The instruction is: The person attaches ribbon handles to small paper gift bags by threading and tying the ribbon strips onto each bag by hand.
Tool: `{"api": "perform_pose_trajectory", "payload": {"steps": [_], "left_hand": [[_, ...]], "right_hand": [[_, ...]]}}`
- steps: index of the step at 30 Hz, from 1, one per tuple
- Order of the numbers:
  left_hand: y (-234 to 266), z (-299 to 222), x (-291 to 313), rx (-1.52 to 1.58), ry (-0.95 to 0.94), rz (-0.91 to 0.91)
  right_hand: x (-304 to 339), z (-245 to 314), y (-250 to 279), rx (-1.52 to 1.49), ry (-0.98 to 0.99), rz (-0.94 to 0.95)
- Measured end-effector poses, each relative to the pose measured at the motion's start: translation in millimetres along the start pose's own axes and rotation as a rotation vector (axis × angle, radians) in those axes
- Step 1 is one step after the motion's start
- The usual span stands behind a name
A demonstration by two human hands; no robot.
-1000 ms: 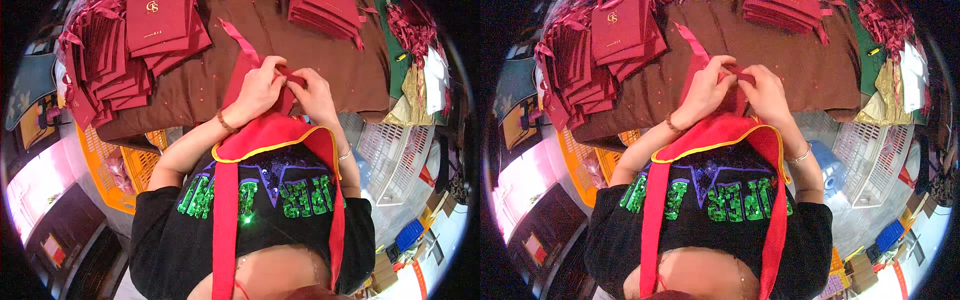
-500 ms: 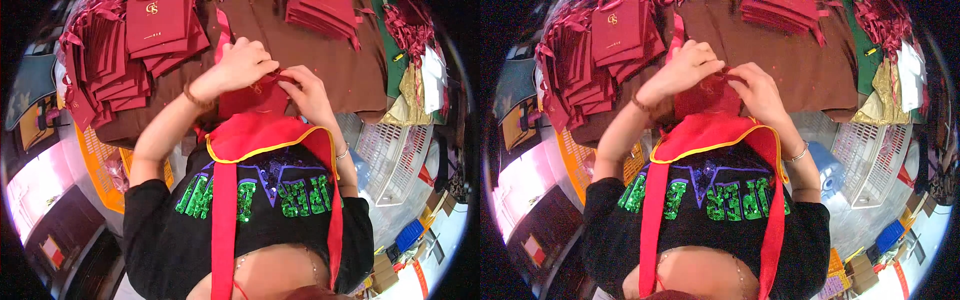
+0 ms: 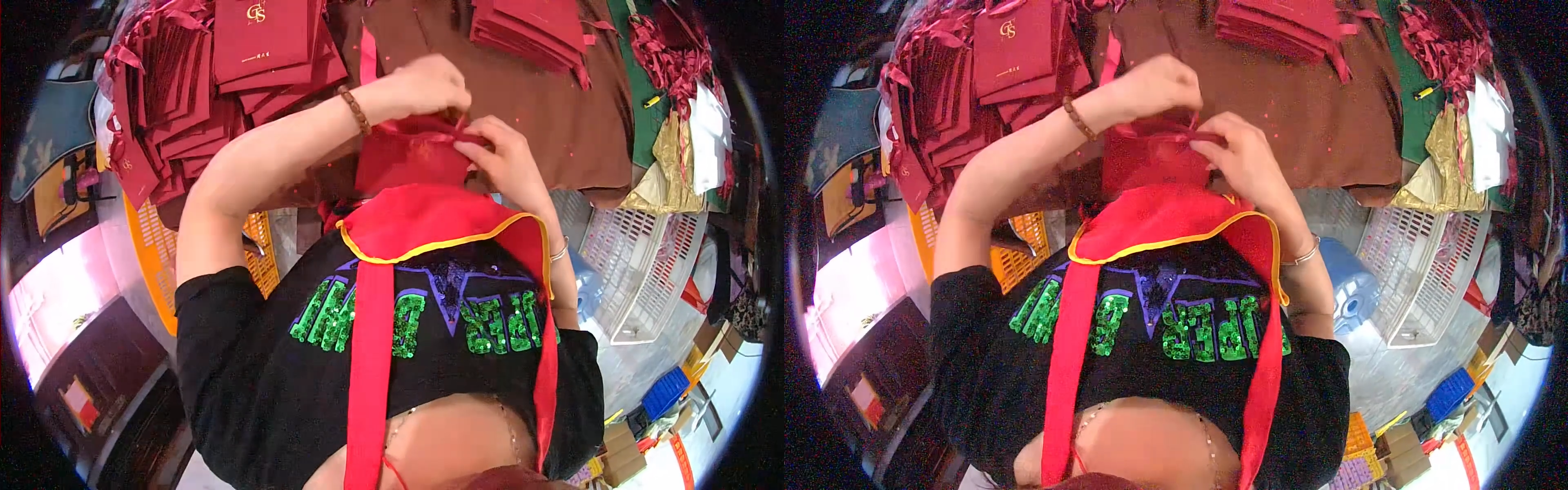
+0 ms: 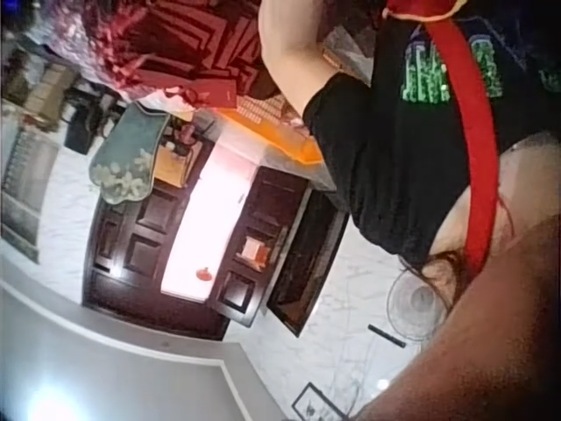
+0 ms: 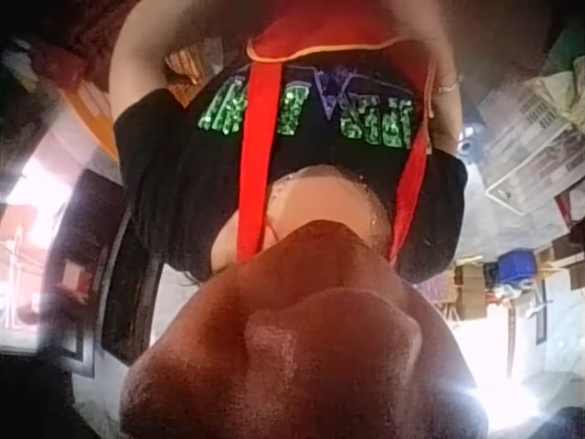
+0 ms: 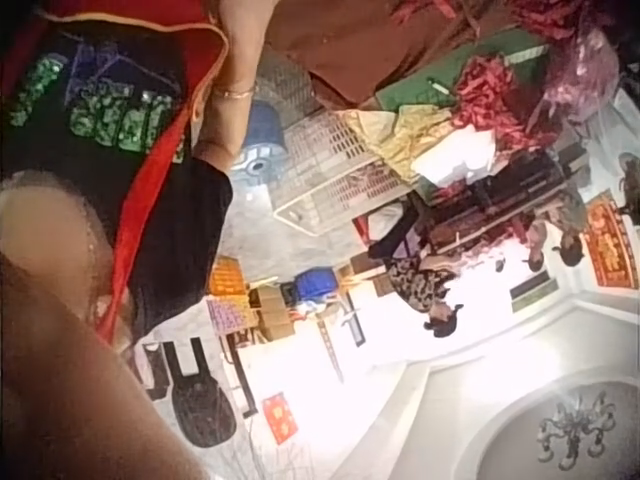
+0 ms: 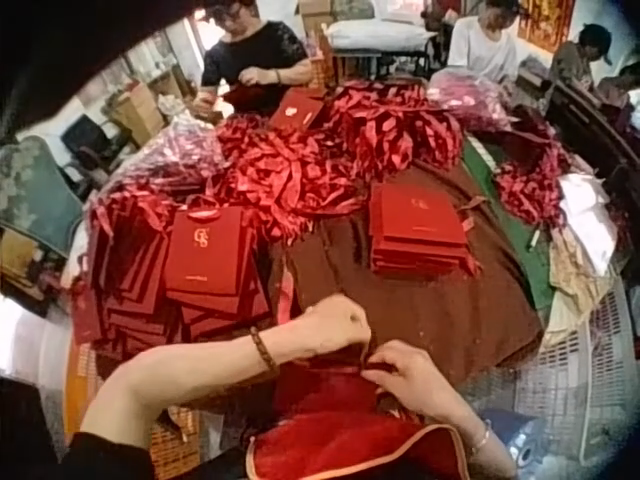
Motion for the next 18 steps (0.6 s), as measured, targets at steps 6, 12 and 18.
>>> {"api": "perform_pose_trajectory", "payload": {"steps": [6,12,18], "left_hand": [[39.8,-5.7,-10.4,-0.224,-0.181,-0.349],[43.8,-2.6,58.0,-0.246,-0.109,-0.022],[-18.6,16.7,114.8,-0.92,-0.494,-0.266]], "right_hand": [[-8.0,-14.4,-0.2,0.019,0.004,0.092],[-17.7,-41.8,-0.7,-0.044,-0.18,0.096],[-25.6,-28.9,3.5,-0.055,-0.176,0.194]]}}
Point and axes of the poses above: each hand's wrist, its own x-axis away from the middle knuckle, its own y-axis out of the back of the hand, z = x × y, the point moved 4 cm from there along -x, towards the middle knuckle, and after that the axes turned 5 degrees about -y, right-handed, at the moved point
